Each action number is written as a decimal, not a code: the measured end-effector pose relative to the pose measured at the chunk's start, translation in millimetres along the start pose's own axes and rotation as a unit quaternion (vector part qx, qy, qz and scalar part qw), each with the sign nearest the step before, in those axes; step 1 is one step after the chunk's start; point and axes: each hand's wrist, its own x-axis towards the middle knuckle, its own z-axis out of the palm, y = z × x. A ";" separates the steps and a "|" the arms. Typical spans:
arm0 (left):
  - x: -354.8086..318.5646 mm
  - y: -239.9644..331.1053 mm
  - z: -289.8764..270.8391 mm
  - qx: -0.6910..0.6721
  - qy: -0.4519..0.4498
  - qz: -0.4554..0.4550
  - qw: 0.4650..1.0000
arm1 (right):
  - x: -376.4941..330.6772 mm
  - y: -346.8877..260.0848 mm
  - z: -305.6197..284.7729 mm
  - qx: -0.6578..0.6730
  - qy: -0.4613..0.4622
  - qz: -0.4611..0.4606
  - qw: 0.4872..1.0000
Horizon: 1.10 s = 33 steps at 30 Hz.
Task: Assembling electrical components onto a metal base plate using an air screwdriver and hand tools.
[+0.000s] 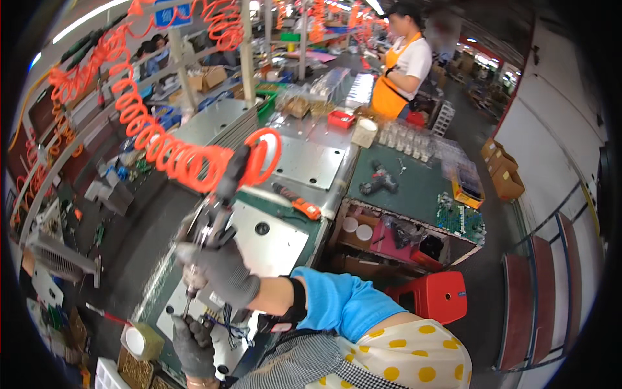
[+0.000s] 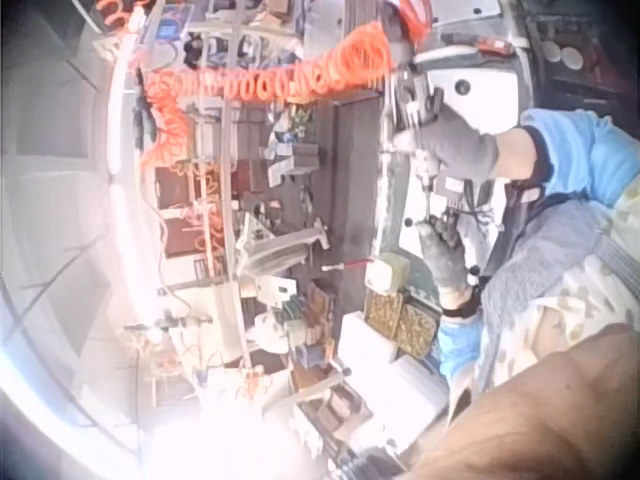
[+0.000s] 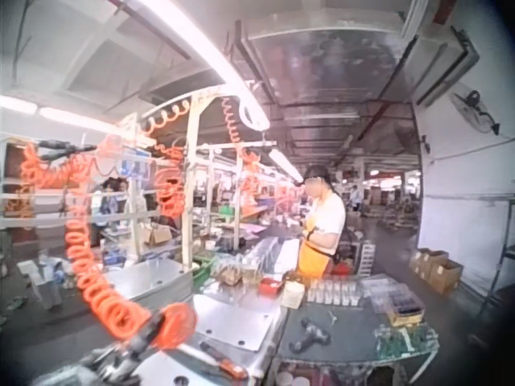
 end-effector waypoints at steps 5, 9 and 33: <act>5.5 -0.4 19.1 0.059 0.016 -0.039 0.997 | -1.2 -18.0 -17.0 0.010 0.097 0.007 0.995; 8.0 -1.1 40.2 0.151 0.025 0.004 0.988 | 6.1 -39.4 -37.3 0.000 0.062 0.042 0.997; 23.7 3.4 77.3 0.803 -0.045 0.088 0.587 | -19.2 -15.9 -78.2 -0.271 -0.141 0.027 0.952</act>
